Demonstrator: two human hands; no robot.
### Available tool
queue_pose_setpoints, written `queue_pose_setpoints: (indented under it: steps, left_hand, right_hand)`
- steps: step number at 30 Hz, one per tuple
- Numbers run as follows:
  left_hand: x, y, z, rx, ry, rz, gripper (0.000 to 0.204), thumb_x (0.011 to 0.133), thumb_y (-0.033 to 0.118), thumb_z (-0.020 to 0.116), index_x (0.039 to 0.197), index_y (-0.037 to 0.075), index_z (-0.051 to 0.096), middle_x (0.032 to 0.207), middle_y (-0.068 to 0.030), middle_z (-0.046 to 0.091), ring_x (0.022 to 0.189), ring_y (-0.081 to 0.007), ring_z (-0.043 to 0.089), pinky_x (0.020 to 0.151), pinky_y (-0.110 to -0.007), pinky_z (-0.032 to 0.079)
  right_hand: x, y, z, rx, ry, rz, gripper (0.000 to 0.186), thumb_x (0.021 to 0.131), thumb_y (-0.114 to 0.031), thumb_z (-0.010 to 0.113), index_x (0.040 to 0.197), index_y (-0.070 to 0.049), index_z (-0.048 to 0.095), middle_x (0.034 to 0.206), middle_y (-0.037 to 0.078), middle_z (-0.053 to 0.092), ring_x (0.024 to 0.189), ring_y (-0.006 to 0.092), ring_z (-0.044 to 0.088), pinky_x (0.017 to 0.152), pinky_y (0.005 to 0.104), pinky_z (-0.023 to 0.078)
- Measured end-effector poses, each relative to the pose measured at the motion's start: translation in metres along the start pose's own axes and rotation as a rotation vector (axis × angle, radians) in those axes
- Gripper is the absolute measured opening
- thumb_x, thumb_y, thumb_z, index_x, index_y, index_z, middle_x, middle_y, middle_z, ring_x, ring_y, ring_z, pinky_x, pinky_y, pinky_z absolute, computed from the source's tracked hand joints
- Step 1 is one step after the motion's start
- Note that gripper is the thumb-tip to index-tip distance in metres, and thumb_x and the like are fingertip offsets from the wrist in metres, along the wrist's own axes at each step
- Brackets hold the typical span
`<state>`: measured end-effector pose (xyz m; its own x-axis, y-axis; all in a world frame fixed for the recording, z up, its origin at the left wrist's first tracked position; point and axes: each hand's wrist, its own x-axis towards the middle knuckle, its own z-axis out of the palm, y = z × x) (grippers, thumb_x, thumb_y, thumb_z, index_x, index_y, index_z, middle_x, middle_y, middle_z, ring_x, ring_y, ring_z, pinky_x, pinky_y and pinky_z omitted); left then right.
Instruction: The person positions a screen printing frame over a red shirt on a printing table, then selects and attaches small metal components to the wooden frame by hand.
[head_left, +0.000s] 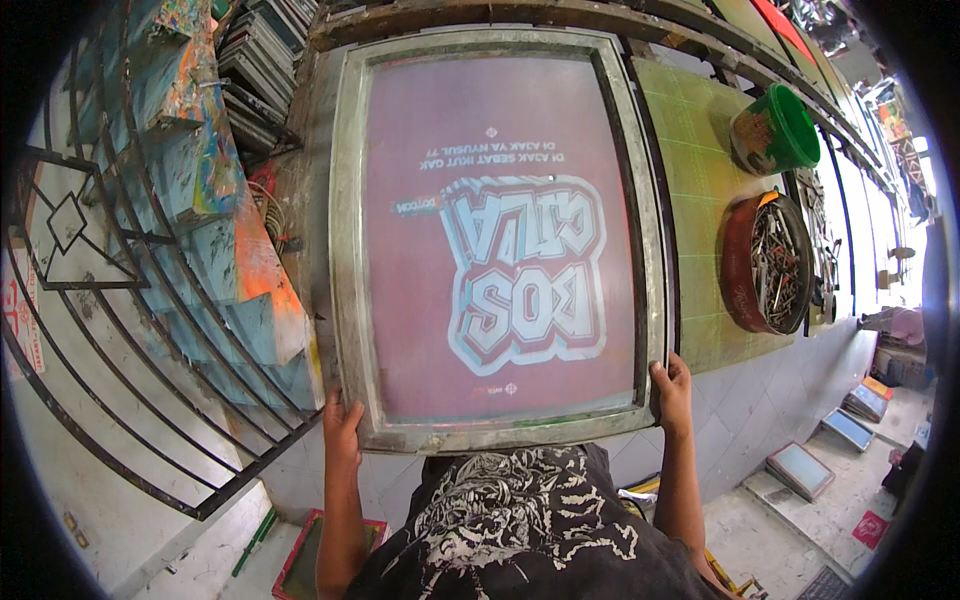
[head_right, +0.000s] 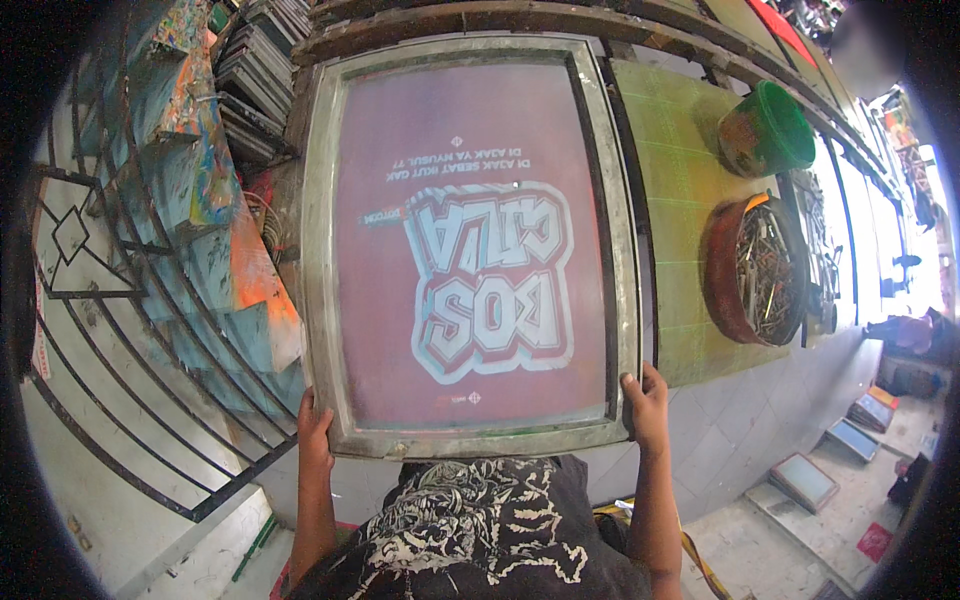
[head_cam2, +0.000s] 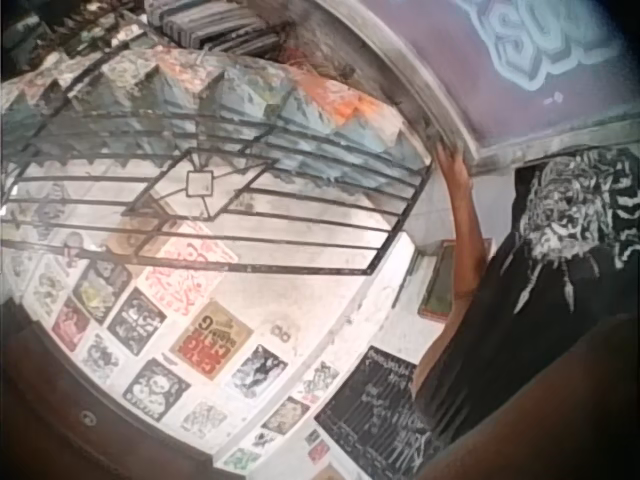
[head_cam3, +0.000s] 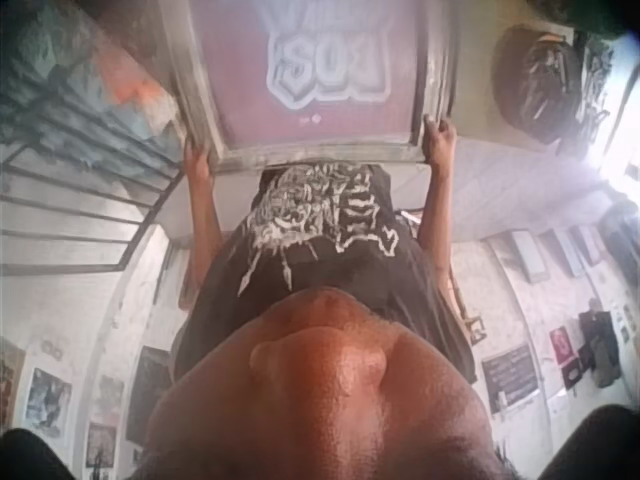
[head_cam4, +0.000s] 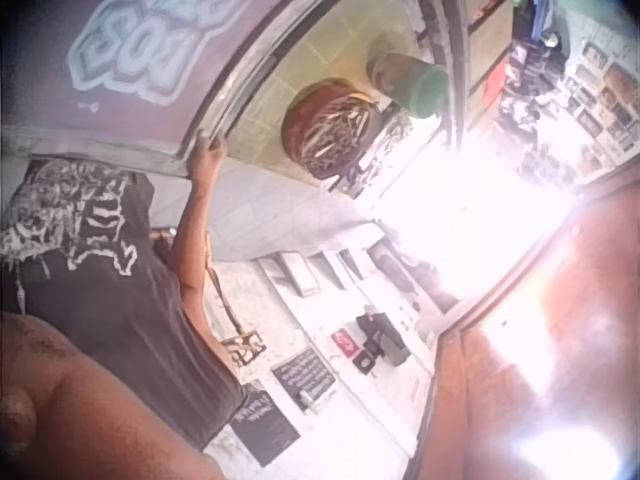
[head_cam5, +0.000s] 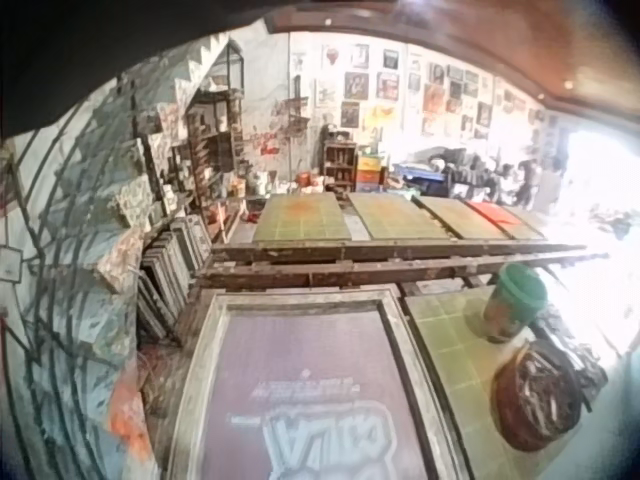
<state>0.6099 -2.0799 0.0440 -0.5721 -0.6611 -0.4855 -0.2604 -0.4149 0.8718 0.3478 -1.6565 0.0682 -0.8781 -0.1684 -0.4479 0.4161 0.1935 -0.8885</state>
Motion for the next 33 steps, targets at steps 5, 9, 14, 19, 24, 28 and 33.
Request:
queue_pose_setpoints:
  steps: [5, 9, 14, 19, 24, 28, 33]
  left_hand:
    - [0.006, -0.001, -0.006, -0.043, -0.074, -0.046, 0.051, 0.086, 0.006, 0.063, 0.131, -0.003, 0.042, 0.123, -0.0126, 0.056, 0.113, -0.0192, 0.052, 0.098, -0.033, 0.039]
    - [0.006, 0.003, -0.001, -0.031, -0.067, -0.035, 0.051, 0.086, 0.006, 0.063, 0.132, -0.002, 0.042, 0.121, -0.0124, 0.056, 0.113, -0.0193, 0.053, 0.098, -0.033, 0.039]
    - [0.002, 0.013, 0.002, 0.006, -0.054, -0.099, 0.061, 0.086, 0.003, 0.058, 0.141, -0.003, 0.033, 0.137, -0.0158, 0.045, 0.125, -0.0245, 0.045, 0.105, -0.035, 0.034]
    - [0.001, 0.017, 0.004, 0.071, -0.006, -0.068, 0.056, 0.087, 0.003, 0.061, 0.137, -0.002, 0.038, 0.128, -0.0144, 0.052, 0.118, -0.0216, 0.05, 0.102, -0.034, 0.037]
    - [0.008, 0.004, -0.004, 0.046, -0.026, -0.106, 0.059, 0.088, 0.004, 0.061, 0.141, -0.001, 0.035, 0.131, -0.0138, 0.051, 0.118, -0.021, 0.051, 0.101, -0.032, 0.039]
    - [0.011, 0.002, -0.007, 0.03, -0.091, -0.041, 0.059, 0.088, 0.005, 0.061, 0.14, -0.001, 0.035, 0.128, -0.0113, 0.054, 0.113, -0.0187, 0.054, 0.099, -0.031, 0.041]
    - [0.009, 0.005, -0.005, 0.018, -0.107, -0.039, 0.056, 0.088, 0.005, 0.061, 0.138, -0.001, 0.037, 0.124, -0.0099, 0.057, 0.11, -0.0171, 0.055, 0.097, -0.031, 0.042]
  right_hand:
    - [0.002, 0.008, -0.005, 0.035, -0.015, 0.0, 0.033, 0.09, -0.021, 0.063, 0.111, 0.004, 0.058, 0.096, 0.004, 0.063, 0.084, 0.0107, 0.057, 0.077, 0.0259, 0.045]
    - [0.005, 0.016, -0.011, 0.063, -0.037, -0.029, 0.034, 0.09, -0.02, 0.063, 0.114, 0.005, 0.057, 0.098, 0.005, 0.063, 0.086, 0.011, 0.057, 0.08, 0.026, 0.044]
    - [0.005, 0.013, -0.008, 0.07, -0.056, -0.013, 0.036, 0.091, -0.019, 0.061, 0.117, 0.005, 0.055, 0.101, 0.006, 0.063, 0.089, 0.0119, 0.058, 0.083, 0.0268, 0.045]
    - [0.0, 0.007, -0.006, 0.061, -0.035, -0.028, 0.032, 0.092, -0.019, 0.06, 0.115, 0.003, 0.056, 0.097, 0.004, 0.062, 0.086, 0.0109, 0.056, 0.079, 0.0266, 0.045]
    - [0.007, 0.009, -0.012, -0.067, -0.036, 0.021, 0.028, 0.093, -0.02, 0.059, 0.11, 0.002, 0.057, 0.092, 0.002, 0.06, 0.078, 0.0079, 0.053, 0.071, 0.0256, 0.044]
    - [0.01, 0.011, -0.016, -0.081, -0.06, 0.041, 0.025, 0.094, -0.021, 0.058, 0.107, 0.0, 0.058, 0.089, 0.001, 0.059, 0.078, 0.0073, 0.052, 0.071, 0.0239, 0.043]
    - [0.005, 0.002, -0.007, 0.0, -0.057, 0.025, 0.023, 0.094, -0.021, 0.059, 0.105, 0.0, 0.058, 0.086, 0.0, 0.06, 0.072, 0.0053, 0.051, 0.063, 0.0221, 0.04]
